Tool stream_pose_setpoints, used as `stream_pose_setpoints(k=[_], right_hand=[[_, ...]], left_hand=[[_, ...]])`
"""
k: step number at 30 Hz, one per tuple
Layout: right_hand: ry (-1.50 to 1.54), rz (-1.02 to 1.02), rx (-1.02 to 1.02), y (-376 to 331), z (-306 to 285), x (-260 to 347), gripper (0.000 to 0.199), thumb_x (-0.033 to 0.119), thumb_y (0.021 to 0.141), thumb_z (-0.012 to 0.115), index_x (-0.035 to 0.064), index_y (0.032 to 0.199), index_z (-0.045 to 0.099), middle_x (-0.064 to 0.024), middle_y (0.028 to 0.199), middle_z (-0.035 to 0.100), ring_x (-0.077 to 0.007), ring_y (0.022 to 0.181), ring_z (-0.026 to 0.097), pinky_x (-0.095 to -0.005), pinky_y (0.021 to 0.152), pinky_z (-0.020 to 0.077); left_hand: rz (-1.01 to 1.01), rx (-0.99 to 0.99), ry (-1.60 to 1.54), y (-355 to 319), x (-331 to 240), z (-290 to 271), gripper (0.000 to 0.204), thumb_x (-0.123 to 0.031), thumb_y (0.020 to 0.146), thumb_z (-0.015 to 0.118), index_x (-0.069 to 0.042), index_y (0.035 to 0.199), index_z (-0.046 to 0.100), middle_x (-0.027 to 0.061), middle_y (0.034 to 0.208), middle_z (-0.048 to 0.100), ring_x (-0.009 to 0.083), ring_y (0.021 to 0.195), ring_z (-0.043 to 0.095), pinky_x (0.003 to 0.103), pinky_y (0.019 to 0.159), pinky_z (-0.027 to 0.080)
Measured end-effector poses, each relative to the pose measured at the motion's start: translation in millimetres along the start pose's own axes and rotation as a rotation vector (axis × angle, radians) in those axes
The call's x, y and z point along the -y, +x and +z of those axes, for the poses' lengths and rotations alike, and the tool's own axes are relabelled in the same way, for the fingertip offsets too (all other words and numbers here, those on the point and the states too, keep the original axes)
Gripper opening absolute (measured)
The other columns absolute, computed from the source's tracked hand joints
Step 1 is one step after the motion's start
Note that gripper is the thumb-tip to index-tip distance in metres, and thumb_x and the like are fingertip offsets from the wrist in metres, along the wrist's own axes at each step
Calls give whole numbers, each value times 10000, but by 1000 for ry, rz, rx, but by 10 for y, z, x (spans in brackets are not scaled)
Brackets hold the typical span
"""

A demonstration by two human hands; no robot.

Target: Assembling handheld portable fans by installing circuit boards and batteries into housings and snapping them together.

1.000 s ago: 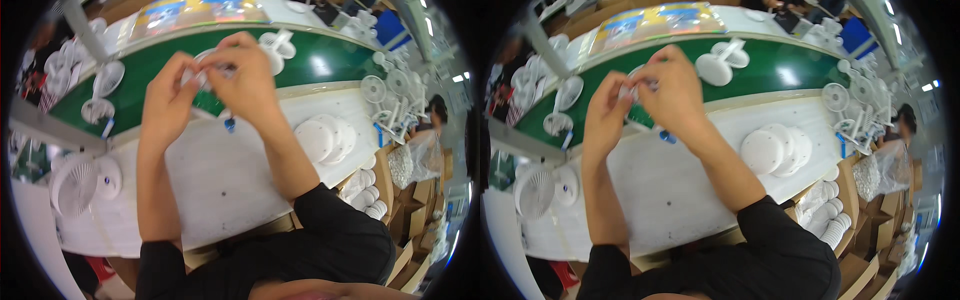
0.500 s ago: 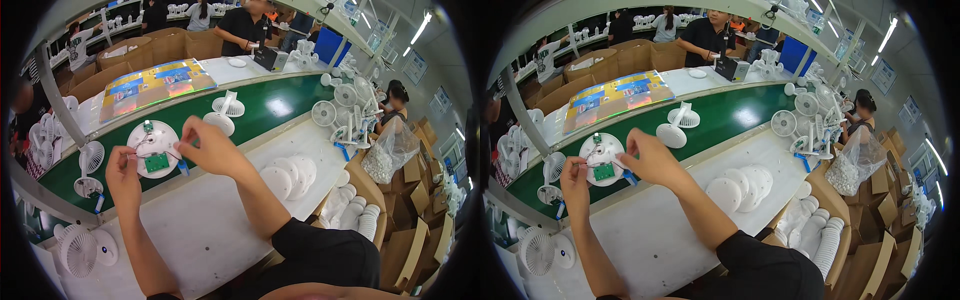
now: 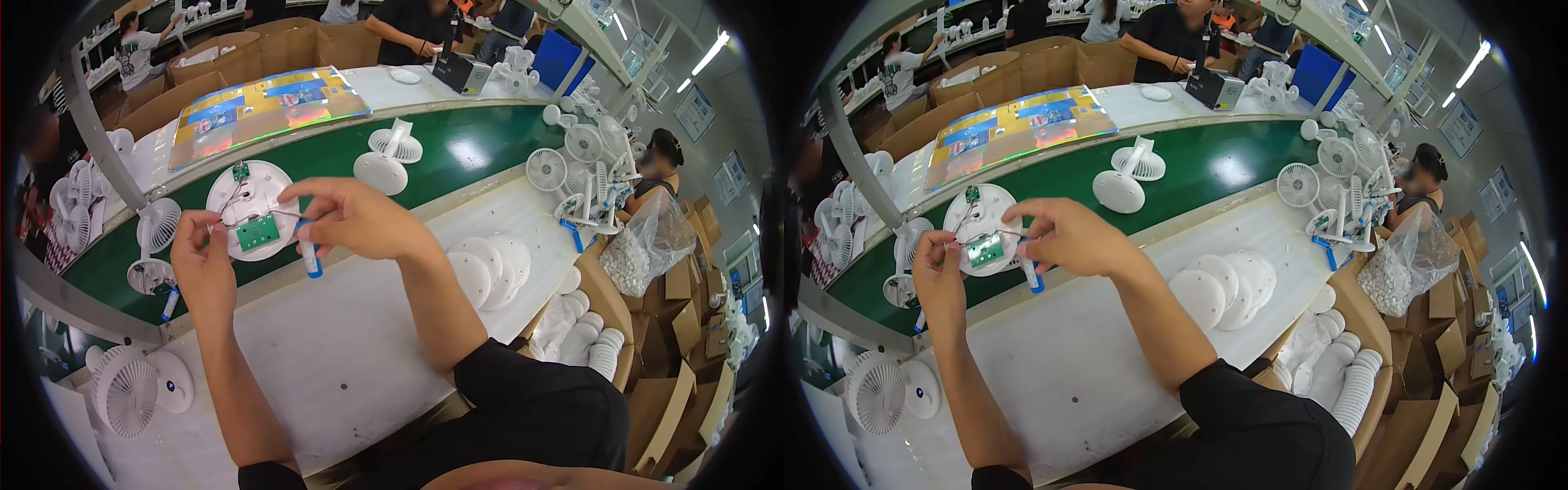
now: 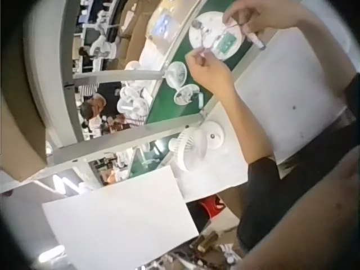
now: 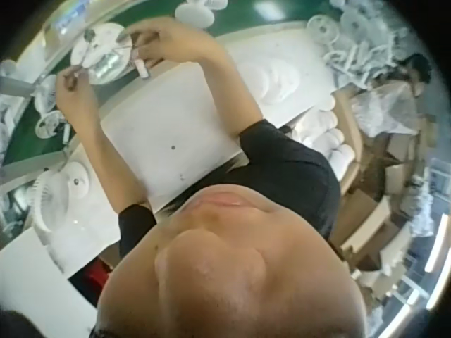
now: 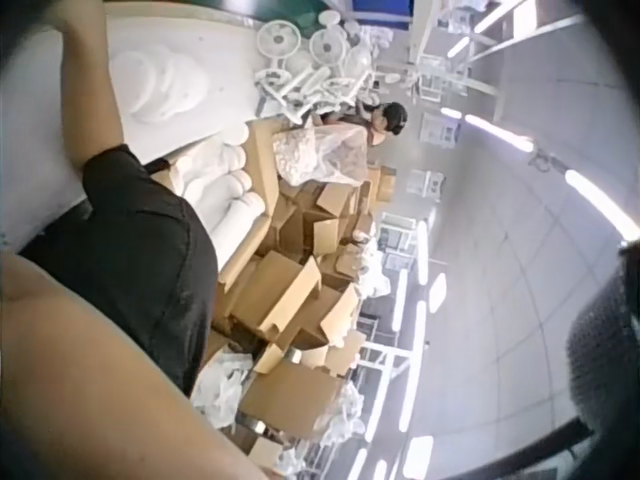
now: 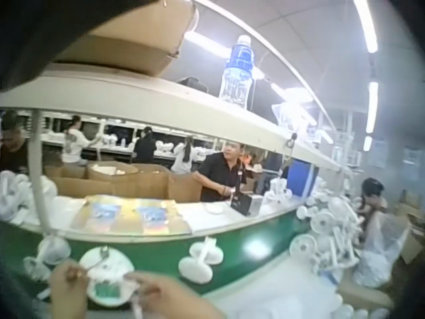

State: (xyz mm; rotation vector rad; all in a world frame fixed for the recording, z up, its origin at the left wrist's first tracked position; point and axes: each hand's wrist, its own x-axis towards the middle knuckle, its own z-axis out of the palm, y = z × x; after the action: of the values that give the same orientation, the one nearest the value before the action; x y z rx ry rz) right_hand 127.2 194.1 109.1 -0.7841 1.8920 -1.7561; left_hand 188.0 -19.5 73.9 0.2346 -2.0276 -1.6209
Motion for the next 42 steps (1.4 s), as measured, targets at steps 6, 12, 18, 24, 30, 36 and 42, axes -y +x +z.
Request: stream_pose_setpoints(k=[6,12,18,24,30,36,42], right_hand=[[190,0,75,-24,-25,24,219,-20,822,678,-33,1041,677,-80,768,634,-125,660,603,-209,597,515],[179,-23,-21,-26,30,79,179,-49,806,681,-16,980,711,-64,764,620,-108,648,570,-207,596,504],[-135,-353,-334,123,54,-164,177,-20,824,709,14,997,723,-29,771,630,-97,583,539,-191,574,480],[-45,-207,-355,69,93,-11,171,17,792,755,-4,960,729,-52,810,605,-101,670,508,-170,553,392],[-185,-251,-575,143,195,-53,163,45,815,753,-7,968,731,-69,839,616,-111,679,514,-185,567,402],[-495,-398,-644,211,146,-216,166,87,832,752,-6,968,732,-71,811,626,-114,687,527,-209,593,434],[-217,-230,-585,252,92,-276,168,110,836,744,-4,959,731,-80,845,650,-124,723,556,-224,647,478]], left_hand=[[1,27,-19,-58,-95,90,146,71,876,513,-14,984,562,83,905,615,121,798,537,215,692,434],[58,55,6,-106,-132,142,158,86,871,510,-12,984,561,87,914,615,124,785,542,215,682,446],[-36,68,-130,-185,-152,255,176,105,866,495,-12,982,558,93,922,613,122,741,546,213,626,458],[-15,69,-170,-148,-165,329,157,113,835,524,-7,931,558,88,853,620,101,629,523,220,565,452],[22,102,-94,-146,-132,309,158,104,837,533,-18,934,561,83,818,625,107,599,531,220,578,461],[-18,144,-141,-138,-82,281,150,83,858,533,-26,956,563,92,836,646,118,649,597,222,593,475],[-87,137,-231,-111,-53,325,106,49,858,563,-21,937,571,88,818,647,118,631,604,234,564,462]])
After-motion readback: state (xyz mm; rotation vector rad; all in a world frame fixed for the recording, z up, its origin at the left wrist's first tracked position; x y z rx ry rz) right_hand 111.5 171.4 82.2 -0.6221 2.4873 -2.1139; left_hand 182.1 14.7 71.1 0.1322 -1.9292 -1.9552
